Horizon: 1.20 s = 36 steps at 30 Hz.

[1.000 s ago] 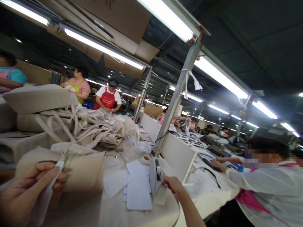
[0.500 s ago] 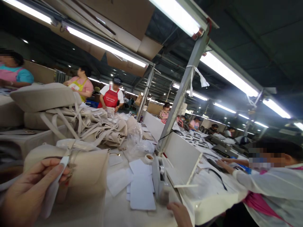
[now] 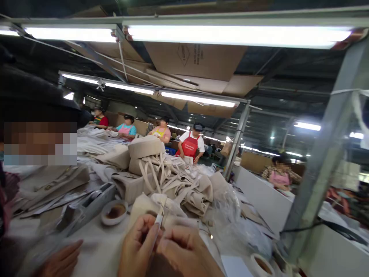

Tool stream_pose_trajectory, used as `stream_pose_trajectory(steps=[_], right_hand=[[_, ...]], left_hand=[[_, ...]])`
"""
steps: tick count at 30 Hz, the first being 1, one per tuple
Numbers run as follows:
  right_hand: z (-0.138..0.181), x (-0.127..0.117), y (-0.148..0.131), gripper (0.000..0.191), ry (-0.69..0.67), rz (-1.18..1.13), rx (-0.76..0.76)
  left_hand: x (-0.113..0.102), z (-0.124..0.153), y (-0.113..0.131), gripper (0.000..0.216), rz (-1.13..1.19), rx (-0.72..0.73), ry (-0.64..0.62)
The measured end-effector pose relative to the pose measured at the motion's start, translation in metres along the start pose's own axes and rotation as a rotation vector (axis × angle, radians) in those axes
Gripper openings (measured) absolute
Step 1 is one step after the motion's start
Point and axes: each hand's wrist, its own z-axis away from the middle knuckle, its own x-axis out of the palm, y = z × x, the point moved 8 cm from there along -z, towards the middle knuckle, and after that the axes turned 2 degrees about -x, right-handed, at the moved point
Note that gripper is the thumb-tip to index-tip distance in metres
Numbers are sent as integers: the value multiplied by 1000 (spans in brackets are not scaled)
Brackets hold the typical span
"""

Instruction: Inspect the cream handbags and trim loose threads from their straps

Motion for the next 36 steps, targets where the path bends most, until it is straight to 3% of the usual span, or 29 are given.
stream_pose_trajectory(steps=[3,7,11,14,17,20,23,25,28,31,36], right_hand=[[-29,4,-23,22,45,77,-37],[-46,3,-10,22,48,144,4],[-47,2,-4,22,68,156,8],[-45,3,-9,21,82,136,5],[-45,3,-11,23,94,134,-1],[-46,4,-4,26,66,159,16],[-46,6,4,29,1,149,30],[-46,9,7,30,-22,108,19],[-45,13,9,33,9,33,11],[-48,18,13,37,66,-63,6],[-58,18,28,48,250,-261,-31]], left_hand=[[-3,5,5,36,-54,88,50],[-8,11,4,31,-111,198,173],[-8,14,3,38,-134,235,199],[-10,15,12,30,-126,257,184],[-7,9,18,25,-100,199,75],[-3,-3,4,33,74,-37,-70],[-2,-11,-18,46,254,-271,-110],[-1,-12,-25,51,302,-331,-110],[1,-10,-24,51,328,-330,-112],[-1,-6,-12,41,289,-240,-71],[-3,-9,3,34,169,-99,-67]])
